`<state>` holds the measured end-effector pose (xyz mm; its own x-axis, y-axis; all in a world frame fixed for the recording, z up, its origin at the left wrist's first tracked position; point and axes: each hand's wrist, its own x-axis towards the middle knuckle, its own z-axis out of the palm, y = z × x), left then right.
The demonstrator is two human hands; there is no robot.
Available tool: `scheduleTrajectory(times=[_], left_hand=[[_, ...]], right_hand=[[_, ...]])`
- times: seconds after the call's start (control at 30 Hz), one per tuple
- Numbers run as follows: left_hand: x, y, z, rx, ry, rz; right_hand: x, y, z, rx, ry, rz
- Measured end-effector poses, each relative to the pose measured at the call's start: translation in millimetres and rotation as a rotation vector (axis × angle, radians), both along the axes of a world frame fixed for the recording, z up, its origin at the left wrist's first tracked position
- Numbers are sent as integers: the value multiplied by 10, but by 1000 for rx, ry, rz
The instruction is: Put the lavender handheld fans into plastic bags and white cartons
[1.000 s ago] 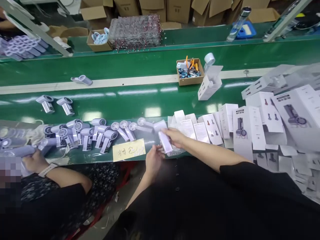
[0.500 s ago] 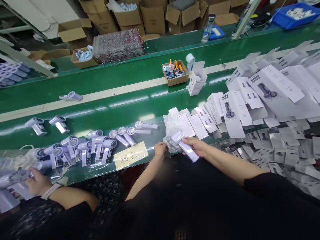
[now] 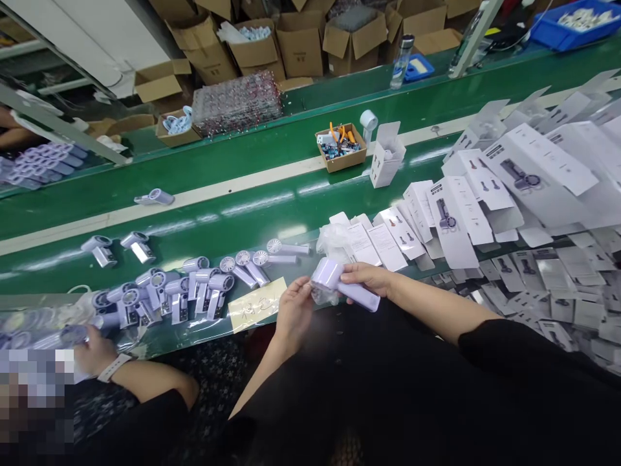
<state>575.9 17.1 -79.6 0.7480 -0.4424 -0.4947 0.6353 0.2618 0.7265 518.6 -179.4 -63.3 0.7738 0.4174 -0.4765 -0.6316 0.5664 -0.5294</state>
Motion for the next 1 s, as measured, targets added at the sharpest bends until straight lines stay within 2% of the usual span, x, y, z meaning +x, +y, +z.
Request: scheduleTrajectory(times=[0.13, 0.2, 0.33, 0.43, 0.5, 0.6, 0.67, 0.73, 0.8, 0.9, 1.0], left_hand=[[62, 34, 76, -23, 49, 190], [59, -17, 132, -25, 48, 149], [23, -130, 175, -7, 15, -80], [19, -147, 121, 132, -8, -70], [10, -146, 105, 289, -193, -60], [-7, -183, 155, 514, -700, -133], [8, -242, 199, 578, -966, -159], [43, -304, 207, 595, -1166, -124], [67, -332, 165, 617, -1394, -121], [42, -275, 28, 681, -1707, -231], [3, -199, -111, 790, -1791, -250]], right_hand=[[-103, -181, -11, -27, -2, -50], [-117, -202, 22, -60, -42, -10], [-72, -150, 95, -181, -163, 41], [-63, -143, 95, -316, -178, 69], [-80, -151, 88, -392, -134, 76], [-101, -140, 107, -414, -81, 55], [-94, -111, 133, -427, -88, 22], [-70, -82, 147, -486, -91, -36], [-44, -70, 143, -561, -58, -115], [-33, -75, 117, -612, -15, -221], [-53, -55, 100, -661, 45, -308]])
